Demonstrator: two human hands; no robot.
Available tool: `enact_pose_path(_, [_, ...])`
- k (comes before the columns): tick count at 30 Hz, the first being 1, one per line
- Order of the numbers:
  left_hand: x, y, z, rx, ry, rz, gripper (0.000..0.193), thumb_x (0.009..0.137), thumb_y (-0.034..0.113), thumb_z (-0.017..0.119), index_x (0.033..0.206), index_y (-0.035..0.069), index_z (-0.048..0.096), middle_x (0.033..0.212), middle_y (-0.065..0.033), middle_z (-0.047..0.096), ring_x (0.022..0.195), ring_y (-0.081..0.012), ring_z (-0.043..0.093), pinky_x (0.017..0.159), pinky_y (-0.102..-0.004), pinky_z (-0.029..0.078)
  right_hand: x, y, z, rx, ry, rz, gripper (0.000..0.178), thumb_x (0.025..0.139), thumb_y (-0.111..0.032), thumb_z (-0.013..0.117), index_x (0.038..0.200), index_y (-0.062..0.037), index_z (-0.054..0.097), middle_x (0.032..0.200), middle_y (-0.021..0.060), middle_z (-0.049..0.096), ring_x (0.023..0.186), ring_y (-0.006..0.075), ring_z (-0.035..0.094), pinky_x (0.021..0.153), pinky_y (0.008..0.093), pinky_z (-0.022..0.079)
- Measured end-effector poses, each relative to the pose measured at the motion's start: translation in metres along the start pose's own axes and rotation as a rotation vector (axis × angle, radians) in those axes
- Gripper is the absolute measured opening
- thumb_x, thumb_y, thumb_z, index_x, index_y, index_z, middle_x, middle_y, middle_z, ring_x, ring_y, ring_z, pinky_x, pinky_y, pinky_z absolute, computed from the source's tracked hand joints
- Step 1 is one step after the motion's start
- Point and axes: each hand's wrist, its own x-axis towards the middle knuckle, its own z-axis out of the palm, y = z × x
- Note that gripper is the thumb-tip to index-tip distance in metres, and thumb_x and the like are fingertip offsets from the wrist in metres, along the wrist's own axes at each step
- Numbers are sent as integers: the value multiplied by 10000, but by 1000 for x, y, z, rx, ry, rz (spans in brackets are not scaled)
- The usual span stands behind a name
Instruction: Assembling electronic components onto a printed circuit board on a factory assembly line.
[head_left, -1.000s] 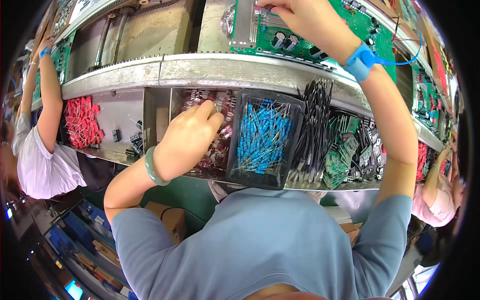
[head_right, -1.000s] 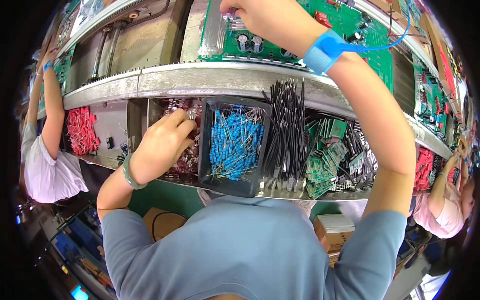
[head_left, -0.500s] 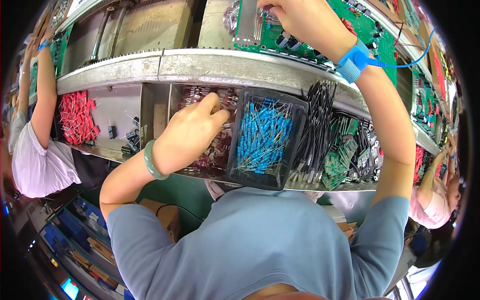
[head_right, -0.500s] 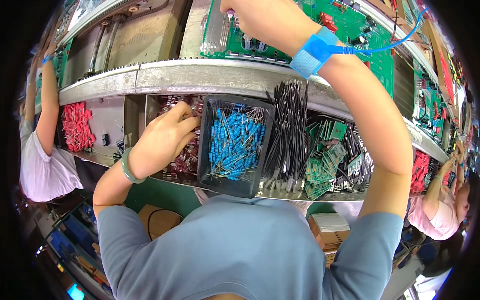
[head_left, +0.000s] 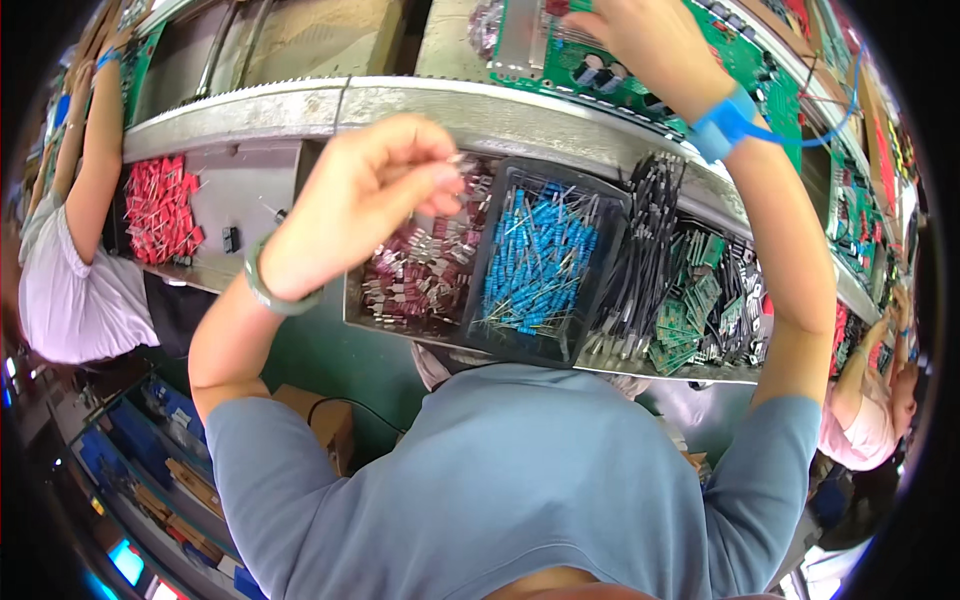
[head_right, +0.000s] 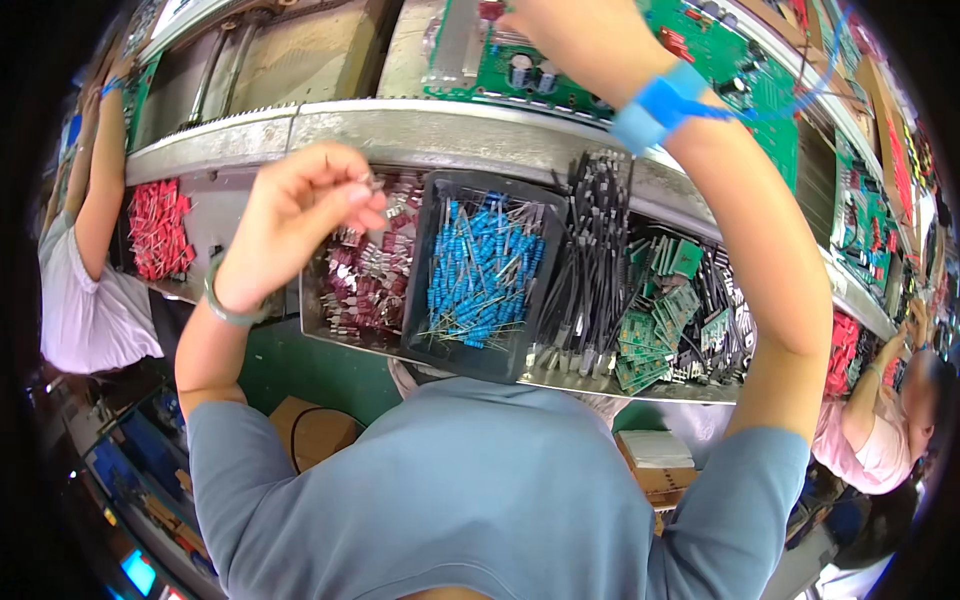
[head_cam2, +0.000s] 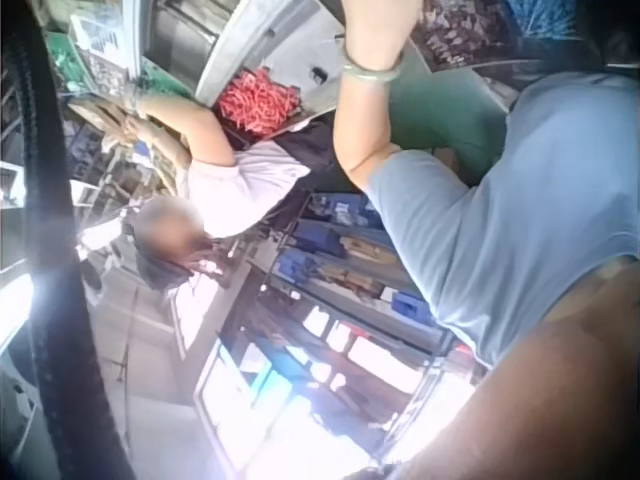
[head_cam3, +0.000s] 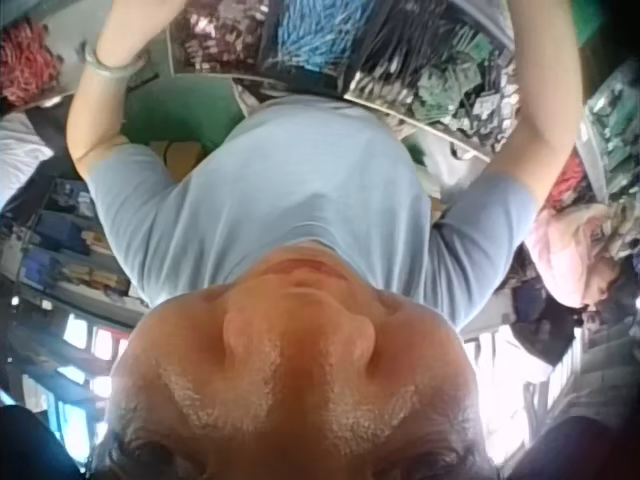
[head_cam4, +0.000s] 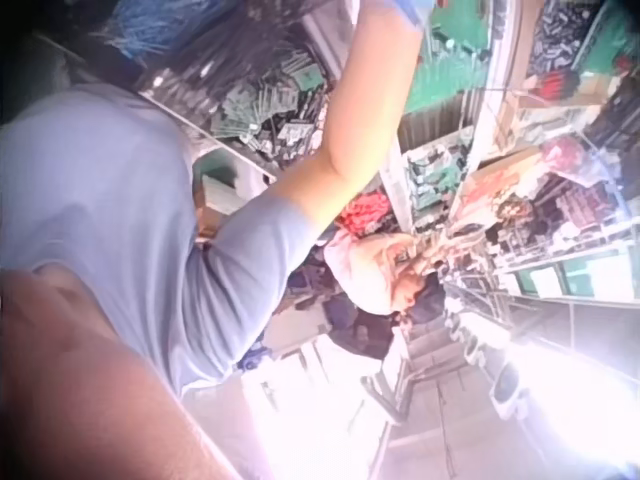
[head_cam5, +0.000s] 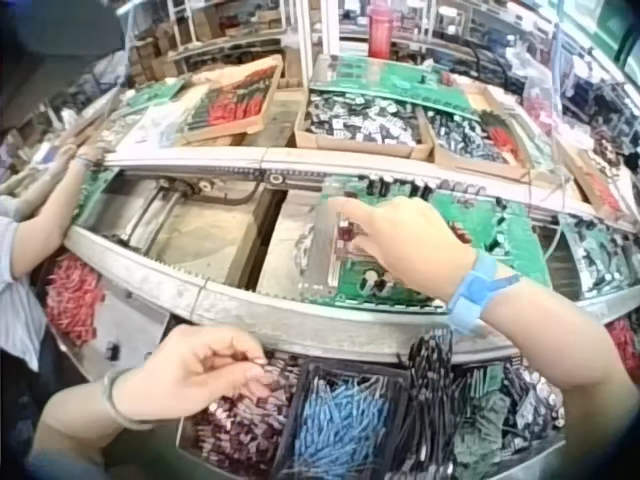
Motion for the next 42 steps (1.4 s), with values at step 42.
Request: enact_pose_path(42, [156,64,19,1476,-267,774,76,693,55,578,705,7,635,706,-188,622,749,-361,628,715,-448,503,-25,-124,64,531,-736,-259,94,705,-44,595,760,14,645,766,206,652,746,383,654,603,470,527])
